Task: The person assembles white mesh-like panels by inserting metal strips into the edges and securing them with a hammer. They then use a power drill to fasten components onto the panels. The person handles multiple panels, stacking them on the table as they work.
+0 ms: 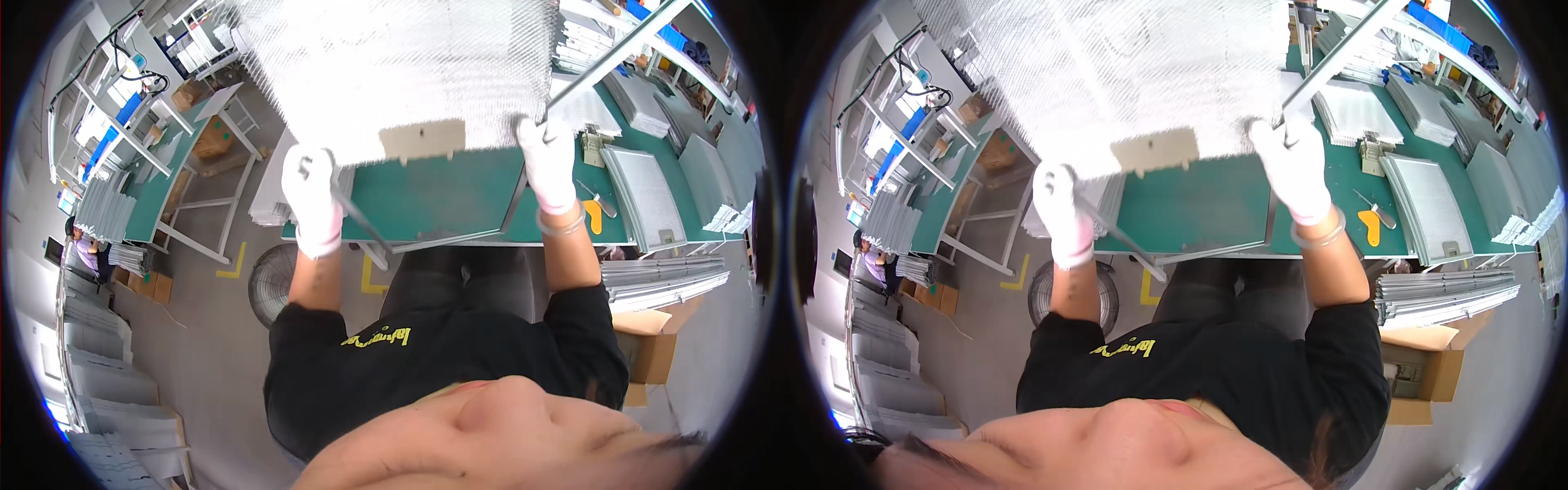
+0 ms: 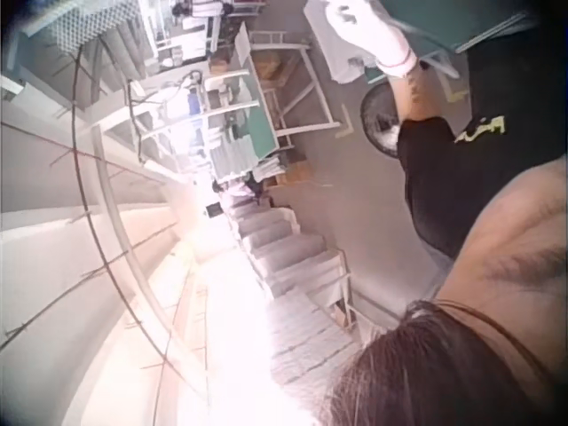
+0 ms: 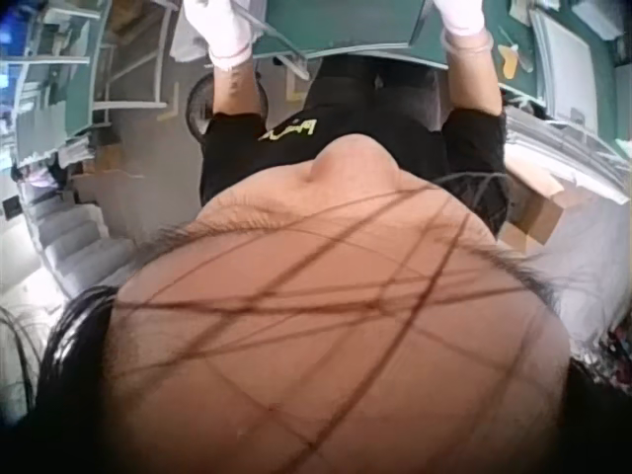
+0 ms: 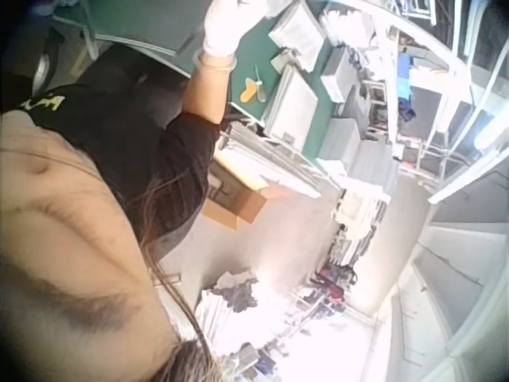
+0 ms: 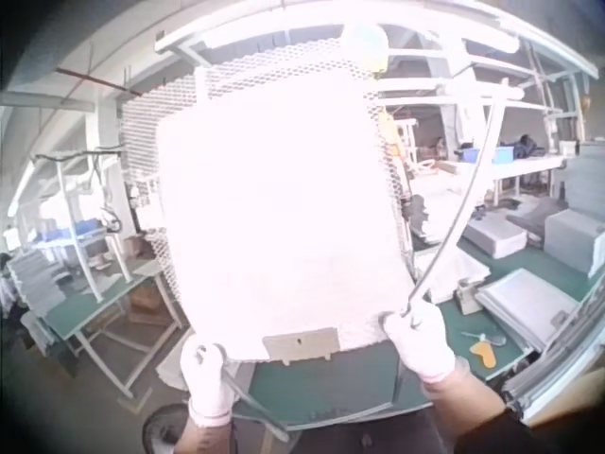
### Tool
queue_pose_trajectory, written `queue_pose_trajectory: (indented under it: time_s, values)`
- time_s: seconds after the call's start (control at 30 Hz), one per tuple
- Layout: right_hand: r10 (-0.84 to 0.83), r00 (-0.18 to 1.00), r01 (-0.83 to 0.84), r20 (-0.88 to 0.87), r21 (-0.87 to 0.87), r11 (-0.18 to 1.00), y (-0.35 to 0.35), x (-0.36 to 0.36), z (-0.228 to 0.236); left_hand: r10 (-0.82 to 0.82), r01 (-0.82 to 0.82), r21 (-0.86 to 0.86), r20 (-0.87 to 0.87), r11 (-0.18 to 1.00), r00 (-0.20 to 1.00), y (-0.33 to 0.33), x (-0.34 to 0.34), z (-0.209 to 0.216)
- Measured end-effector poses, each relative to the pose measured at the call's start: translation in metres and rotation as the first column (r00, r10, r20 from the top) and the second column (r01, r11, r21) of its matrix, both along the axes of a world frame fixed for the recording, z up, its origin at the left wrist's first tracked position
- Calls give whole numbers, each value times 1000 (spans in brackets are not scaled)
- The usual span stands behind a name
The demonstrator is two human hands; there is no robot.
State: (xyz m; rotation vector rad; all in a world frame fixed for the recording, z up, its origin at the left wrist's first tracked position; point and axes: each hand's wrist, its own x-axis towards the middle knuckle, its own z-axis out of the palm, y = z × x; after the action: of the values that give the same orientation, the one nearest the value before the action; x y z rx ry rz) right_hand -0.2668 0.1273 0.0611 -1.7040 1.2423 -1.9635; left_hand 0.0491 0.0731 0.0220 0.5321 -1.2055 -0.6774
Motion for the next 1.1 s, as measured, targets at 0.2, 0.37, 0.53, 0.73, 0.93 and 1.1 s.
queue_pose_trajectory:
  time_s: [0.2,0.37,0.53,0.73,0.93,1.1]
  values:
    - [-43,989,57,139,-96,994,-29,-26,6,-56,55,12,52,998,997,-38,-43,30]
    - [-71,991,72,115,-1,997,-36,-59,-23,-141,139,41,70,989,988,-47,-64,23]
    - [-92,986,96,139,-16,995,-43,-60,-28,-143,178,-85,319,980,937,-63,-69,6]
    - [-112,984,116,142,-18,993,-56,-79,-45,-301,313,28,371,949,879,-66,-64,2]
    - [-156,977,170,143,-86,982,-63,-69,-59,-210,215,-8,195,977,958,-76,-74,-14]
    - [-180,973,196,147,-104,975,-67,-73,-67,-329,331,14,156,944,931,-68,-75,-12]
